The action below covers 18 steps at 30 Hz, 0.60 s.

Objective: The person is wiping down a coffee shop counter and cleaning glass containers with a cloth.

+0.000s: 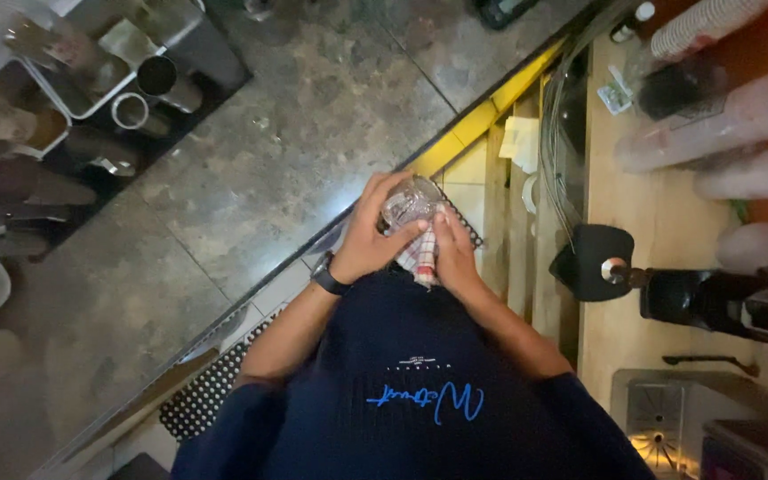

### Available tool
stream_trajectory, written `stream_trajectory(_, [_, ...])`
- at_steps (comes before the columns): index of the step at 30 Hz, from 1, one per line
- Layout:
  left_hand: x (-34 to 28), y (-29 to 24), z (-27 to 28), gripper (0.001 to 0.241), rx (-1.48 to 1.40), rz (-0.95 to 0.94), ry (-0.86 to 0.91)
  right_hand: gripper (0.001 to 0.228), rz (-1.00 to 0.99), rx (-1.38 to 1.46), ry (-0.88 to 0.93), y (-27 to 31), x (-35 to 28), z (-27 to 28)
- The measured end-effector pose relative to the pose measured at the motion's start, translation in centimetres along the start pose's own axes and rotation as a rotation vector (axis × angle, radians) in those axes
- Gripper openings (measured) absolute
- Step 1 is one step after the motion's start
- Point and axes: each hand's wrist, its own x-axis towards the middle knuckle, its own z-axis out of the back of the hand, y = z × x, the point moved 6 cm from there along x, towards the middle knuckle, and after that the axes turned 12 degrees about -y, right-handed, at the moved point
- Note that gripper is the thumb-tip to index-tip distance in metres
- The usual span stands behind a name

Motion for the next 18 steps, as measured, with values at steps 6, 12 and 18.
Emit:
stream_trajectory(6, [-0.5, 1.5, -0.8, 0.077, 0.035, 0.028, 0.024, 0.059, -0.229, -0.067, -0.069, 3.0, 0.1, 0.4])
stream_trajectory(12, [-0.7, 1.4, -1.2, 0.067, 0.162, -0.032, 0.156, 0.080, -0.636, 0.118, -0.353, 9.5, 0.8, -1.4])
stream_trajectory(18, [2.4, 0.8, 2.3, 0.051, 0.361, -0.044, 0.029, 0.054, -0.841, 0.249, -0.101, 1.6, 0.9, -1.9])
